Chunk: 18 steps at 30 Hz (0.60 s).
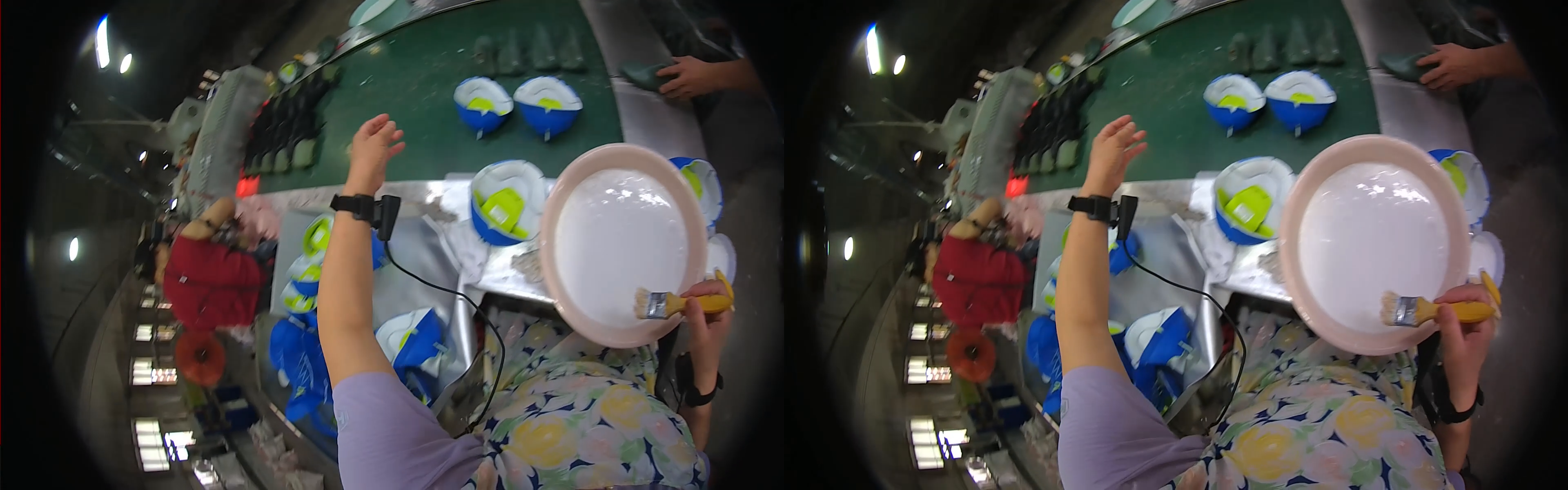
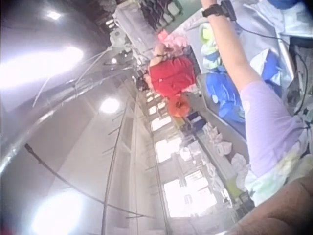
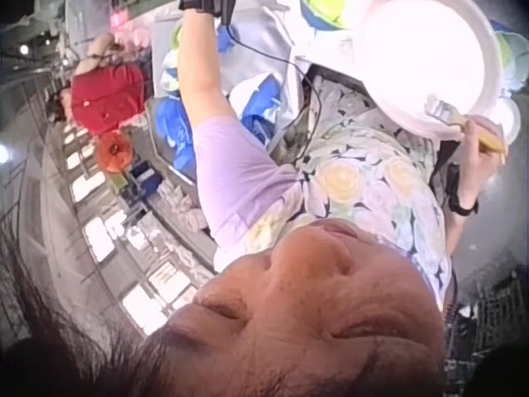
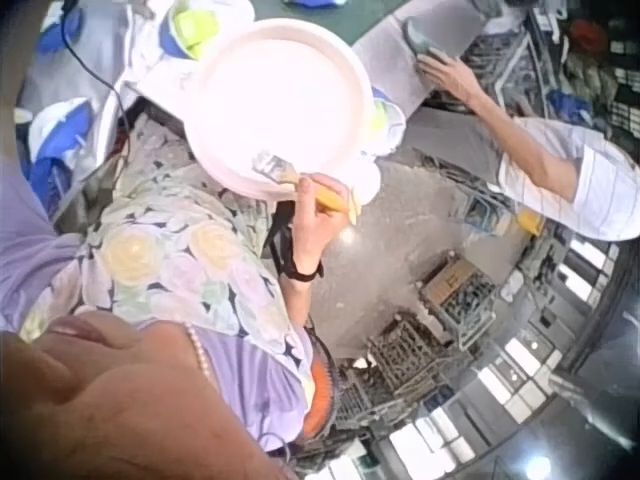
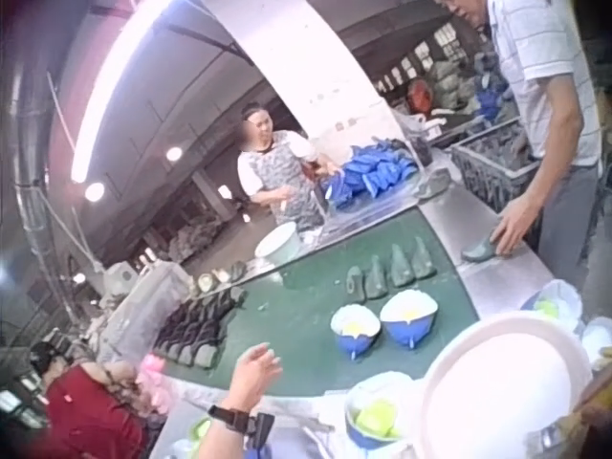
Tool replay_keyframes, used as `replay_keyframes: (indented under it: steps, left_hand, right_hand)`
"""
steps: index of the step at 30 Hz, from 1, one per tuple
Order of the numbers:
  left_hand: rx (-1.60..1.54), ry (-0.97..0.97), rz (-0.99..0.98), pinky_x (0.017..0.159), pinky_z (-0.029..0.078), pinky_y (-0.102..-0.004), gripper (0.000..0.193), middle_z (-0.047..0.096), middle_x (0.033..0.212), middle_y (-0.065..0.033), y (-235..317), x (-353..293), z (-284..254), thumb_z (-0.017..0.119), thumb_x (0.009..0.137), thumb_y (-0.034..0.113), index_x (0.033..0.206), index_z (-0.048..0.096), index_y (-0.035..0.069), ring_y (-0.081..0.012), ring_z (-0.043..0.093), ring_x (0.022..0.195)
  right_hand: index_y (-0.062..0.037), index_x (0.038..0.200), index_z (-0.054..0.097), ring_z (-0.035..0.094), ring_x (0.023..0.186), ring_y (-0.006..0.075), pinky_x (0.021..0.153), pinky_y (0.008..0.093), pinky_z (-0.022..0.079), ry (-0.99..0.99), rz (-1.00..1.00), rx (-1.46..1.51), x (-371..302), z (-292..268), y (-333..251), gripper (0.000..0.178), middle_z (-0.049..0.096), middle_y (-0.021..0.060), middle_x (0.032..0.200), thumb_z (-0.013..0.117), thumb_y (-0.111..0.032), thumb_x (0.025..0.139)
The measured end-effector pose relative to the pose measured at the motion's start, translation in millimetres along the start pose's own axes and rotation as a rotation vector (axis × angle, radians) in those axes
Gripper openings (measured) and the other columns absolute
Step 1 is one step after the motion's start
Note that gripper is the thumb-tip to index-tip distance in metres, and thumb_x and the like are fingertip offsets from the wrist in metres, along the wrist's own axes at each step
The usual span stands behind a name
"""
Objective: The recorder is applying a white adhesive/glue to the underside or edges of blue and green shoe insoles or liners using a brush, and then placing them onto a conveyor belt.
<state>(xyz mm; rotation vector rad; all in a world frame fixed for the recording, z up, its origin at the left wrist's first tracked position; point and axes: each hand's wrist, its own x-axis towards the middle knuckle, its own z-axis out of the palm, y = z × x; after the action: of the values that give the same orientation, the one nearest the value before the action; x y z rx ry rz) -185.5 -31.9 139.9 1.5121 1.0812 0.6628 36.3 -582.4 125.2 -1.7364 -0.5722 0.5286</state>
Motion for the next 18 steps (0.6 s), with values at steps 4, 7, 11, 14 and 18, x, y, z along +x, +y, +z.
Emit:
replay_keyframes:
  steps: [4, 7, 11, 14, 18]
  left_hand:
    - [0.365, 0.157, 0.187, 0.075, 0.053, -0.029, 0.036, 0.067, 0.101, -0.0085, -31.2, -50.4, -121.2, 0.067, 0.09, 0.019, 0.119, 0.06, -0.001, -0.0152, 0.065, 0.09]
    - [1.122, 0.159, 0.245, 0.096, 0.047, -0.0422, 0.075, 0.064, 0.117, -0.0233, -115.7, -105.9, -175.8, 0.082, 0.071, 0.043, 0.126, 0.057, -0.003, -0.036, 0.061, 0.111]
    - [1.226, 0.185, -0.026, 0.1, 0.045, -0.0434, 0.093, 0.058, 0.126, -0.0267, -167.7, -158.6, -135.3, 0.082, 0.065, 0.05, 0.134, 0.05, -0.004, -0.0408, 0.054, 0.12]
    - [1.017, 0.372, -0.207, 0.095, 0.047, -0.0429, 0.063, 0.066, 0.113, -0.02, -165.6, -162.1, -124.4, 0.078, 0.07, 0.04, 0.112, 0.061, -0.004, -0.0348, 0.063, 0.107]
    - [-0.641, 0.313, -0.078, 0.097, 0.047, -0.0444, 0.048, 0.064, 0.115, -0.0182, -131.1, -167.9, -102.4, 0.068, 0.08, 0.029, 0.118, 0.058, 0.0, -0.0308, 0.061, 0.108]
  right_hand:
    - [-0.0042, 0.097, 0.054, 0.055, 0.076, 0.0091, 0.07, 0.0225, 0.045, -0.063, -0.094, -0.024, -7.3, -3.7, 15.7, 0.013, 0.056, 0.0032, 0.09, 0.062, -0.014, 0.093]
    - [-0.0038, 0.097, 0.054, 0.055, 0.076, 0.0094, 0.07, 0.0226, 0.045, -0.104, -0.147, 0.015, -9.4, 1.9, 14.5, 0.012, 0.056, 0.0035, 0.09, 0.061, -0.012, 0.092]
    - [-0.0039, 0.095, 0.055, 0.053, 0.077, 0.0088, 0.071, 0.0225, 0.042, -0.082, -0.085, 0.098, -14.7, 8.0, 0.7, 0.008, 0.057, 0.0029, 0.09, 0.061, -0.006, 0.09]
    - [-0.0037, 0.095, 0.055, 0.052, 0.077, 0.0087, 0.071, 0.0221, 0.042, -0.105, -0.091, 0.064, -21.7, 7.7, -11.4, 0.009, 0.057, 0.0029, 0.089, 0.062, -0.006, 0.09]
    - [-0.0035, 0.095, 0.055, 0.053, 0.077, 0.0084, 0.071, 0.0221, 0.042, -0.109, -0.094, 0.033, -18.6, 7.8, -9.0, 0.009, 0.058, 0.0027, 0.086, 0.062, -0.006, 0.09]
